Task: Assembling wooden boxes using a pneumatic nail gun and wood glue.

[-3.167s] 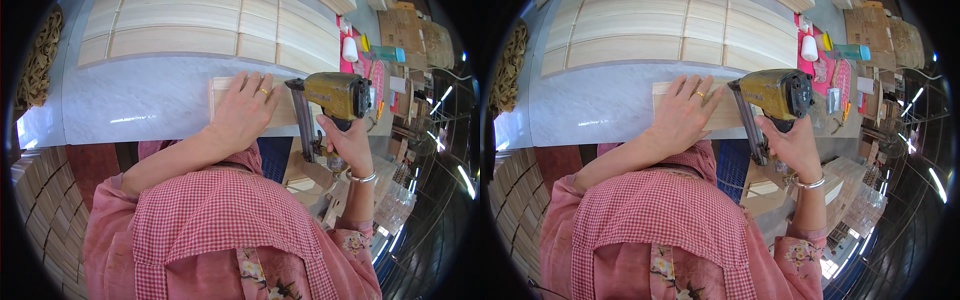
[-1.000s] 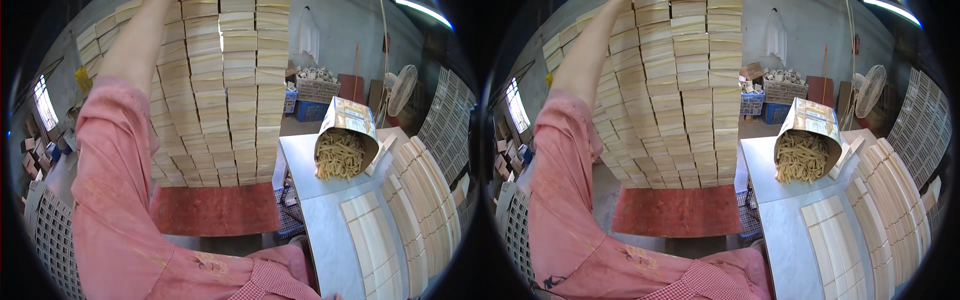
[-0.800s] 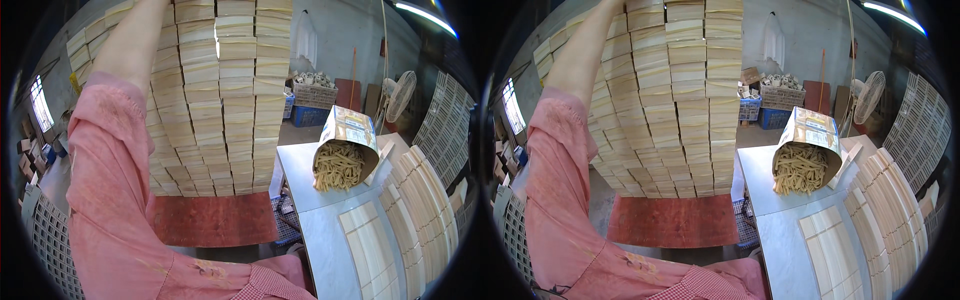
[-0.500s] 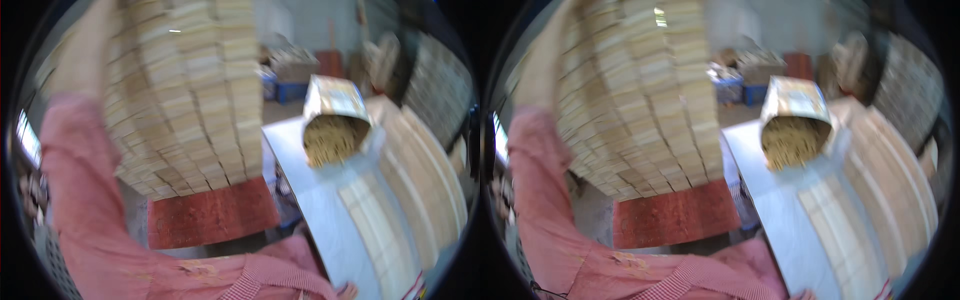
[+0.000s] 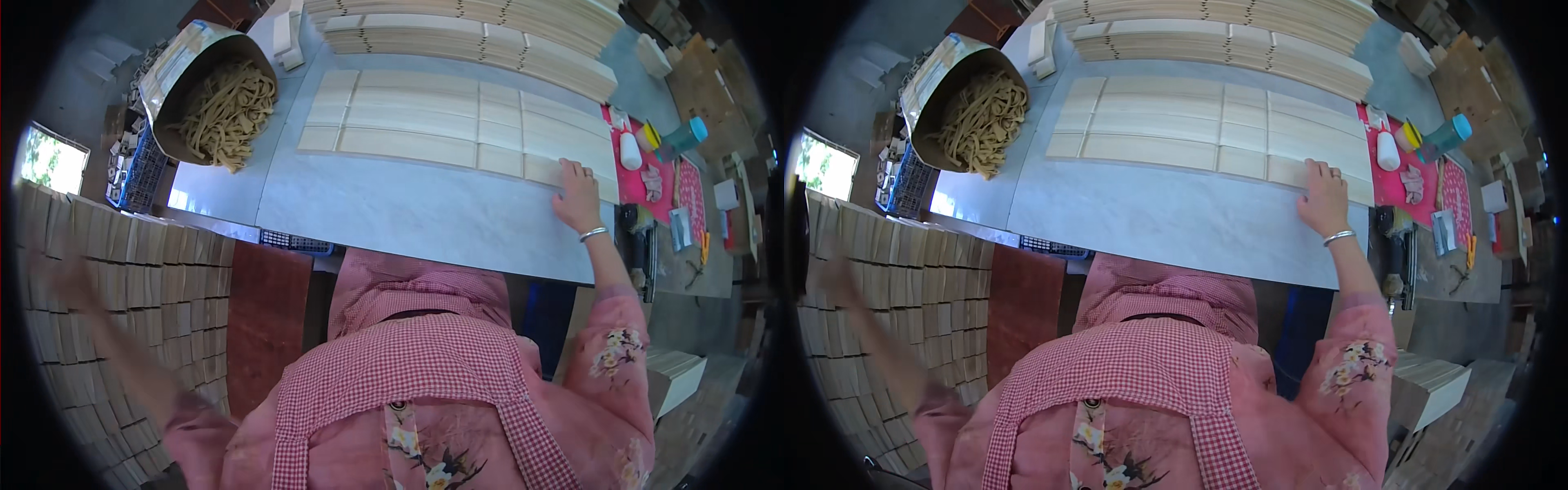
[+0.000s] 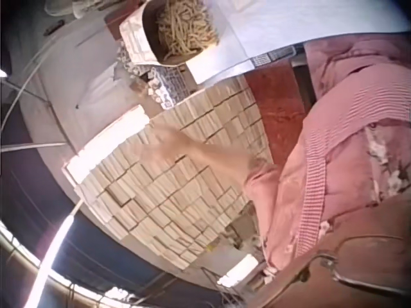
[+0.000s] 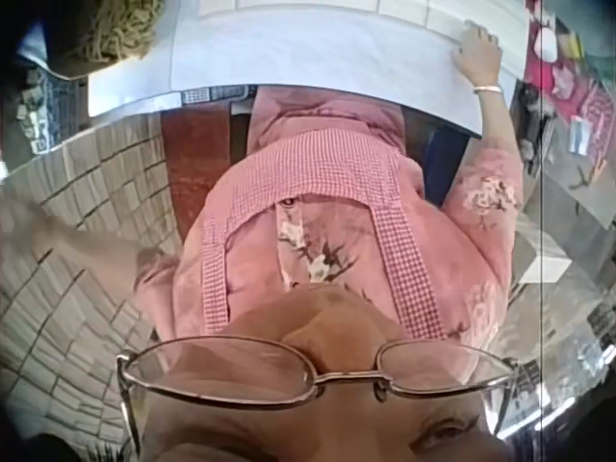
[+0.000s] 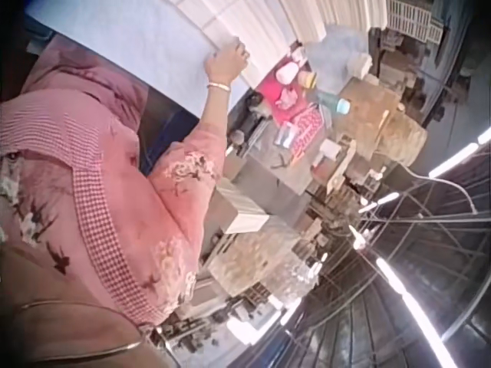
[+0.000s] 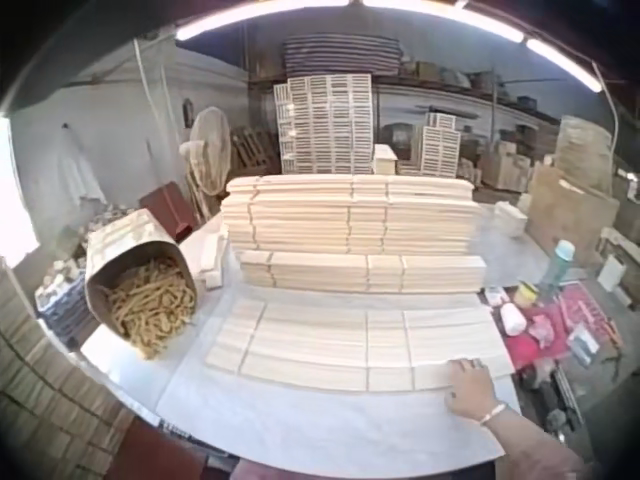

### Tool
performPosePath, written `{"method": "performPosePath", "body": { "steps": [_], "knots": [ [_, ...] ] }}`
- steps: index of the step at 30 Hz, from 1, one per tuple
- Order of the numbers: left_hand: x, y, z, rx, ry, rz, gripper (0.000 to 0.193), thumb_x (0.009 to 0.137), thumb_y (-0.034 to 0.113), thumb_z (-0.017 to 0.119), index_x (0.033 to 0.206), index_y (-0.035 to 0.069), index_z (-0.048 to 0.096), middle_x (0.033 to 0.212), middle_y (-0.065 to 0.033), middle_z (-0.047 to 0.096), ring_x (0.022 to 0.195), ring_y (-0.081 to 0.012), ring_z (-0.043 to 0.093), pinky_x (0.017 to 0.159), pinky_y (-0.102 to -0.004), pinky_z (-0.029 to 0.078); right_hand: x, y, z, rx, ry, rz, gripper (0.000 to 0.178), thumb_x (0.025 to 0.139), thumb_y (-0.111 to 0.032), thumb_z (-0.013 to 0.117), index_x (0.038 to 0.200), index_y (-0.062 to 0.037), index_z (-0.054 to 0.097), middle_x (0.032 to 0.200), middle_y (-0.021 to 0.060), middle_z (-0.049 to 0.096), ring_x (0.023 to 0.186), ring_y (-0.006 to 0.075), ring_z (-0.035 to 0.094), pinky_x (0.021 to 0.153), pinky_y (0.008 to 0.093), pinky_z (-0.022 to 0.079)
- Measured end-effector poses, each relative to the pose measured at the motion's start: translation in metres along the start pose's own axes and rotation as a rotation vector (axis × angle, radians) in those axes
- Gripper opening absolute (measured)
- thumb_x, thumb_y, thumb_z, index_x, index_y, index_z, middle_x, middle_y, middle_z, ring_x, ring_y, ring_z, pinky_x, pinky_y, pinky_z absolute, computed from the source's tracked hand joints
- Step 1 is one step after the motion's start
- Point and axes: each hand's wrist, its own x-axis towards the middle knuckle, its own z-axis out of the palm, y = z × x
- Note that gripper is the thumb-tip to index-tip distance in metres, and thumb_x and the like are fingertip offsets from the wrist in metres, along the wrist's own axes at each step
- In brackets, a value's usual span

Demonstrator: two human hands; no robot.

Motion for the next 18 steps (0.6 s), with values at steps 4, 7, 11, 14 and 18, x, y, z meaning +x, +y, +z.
{"method": "performPosePath", "body": {
  "steps": [4, 7, 11, 14, 18],
  "knots": [
    [-0.075, 0.206, 0.017, -0.968, -0.438, -0.260, 0.058, 0.078, -0.002, 0.063, 0.135, 0.010, 0.055, 0.139, -0.0126, 0.055, 0.130, -0.0307, 0.051, 0.111, -0.0403, 0.039, 0.009, 0.032, -0.007, -0.110, -0.301, -0.019, 0.054, 0.072, -0.009, 0.065, 0.125, -0.0071, 0.053, 0.124, 0.0141, 0.055, 0.106, 0.0354, 0.054, 0.091, 0.0429, 0.046],
    [-0.095, 0.305, 0.016, -1.192, -0.617, -0.155, 0.068, 0.074, -0.001, 0.062, 0.141, 0.009, 0.051, 0.146, -0.0152, 0.049, 0.134, -0.0328, 0.046, 0.113, -0.0426, 0.036, 0.019, 0.029, -0.024, -0.077, -0.403, -0.047, 0.050, 0.073, -0.010, 0.065, 0.122, -0.0075, 0.052, 0.123, 0.0139, 0.056, 0.105, 0.0348, 0.054, 0.091, 0.0421, 0.047],
    [-0.108, 0.346, 0.064, -1.056, -0.804, 0.116, 0.068, 0.079, 0.004, 0.061, 0.145, 0.010, 0.045, 0.148, -0.0141, 0.047, 0.133, -0.0333, 0.047, 0.108, -0.0461, 0.038, 0.024, 0.031, -0.039, -0.009, -0.452, -0.106, 0.044, 0.076, -0.013, 0.067, 0.118, -0.0077, 0.053, 0.120, 0.0138, 0.058, 0.103, 0.0337, 0.056, 0.091, 0.0410, 0.047],
    [-0.123, 0.344, 0.113, -0.708, -0.879, 0.412, 0.056, 0.082, 0.007, 0.060, 0.138, 0.009, 0.053, 0.140, -0.0136, 0.055, 0.125, -0.0344, 0.053, 0.102, -0.0469, 0.043, 0.026, 0.045, -0.044, 0.113, -0.302, -0.191, 0.037, 0.079, -0.017, 0.069, 0.111, -0.0074, 0.055, 0.110, 0.0145, 0.062, 0.099, 0.0325, 0.058, 0.090, 0.0403, 0.048],
    [-0.087, 0.316, 0.106, -0.789, -1.323, 0.450, 0.037, 0.085, 0.010, 0.058, 0.122, 0.007, 0.060, 0.124, -0.0134, 0.063, 0.114, -0.0364, 0.059, 0.093, -0.0475, 0.048, 0.032, 0.061, -0.054, -0.008, -0.284, -0.158, 0.029, 0.083, -0.020, 0.069, 0.106, -0.0064, 0.057, 0.096, 0.0147, 0.065, 0.094, 0.0330, 0.060, 0.085, 0.0406, 0.050]
  ]
}}
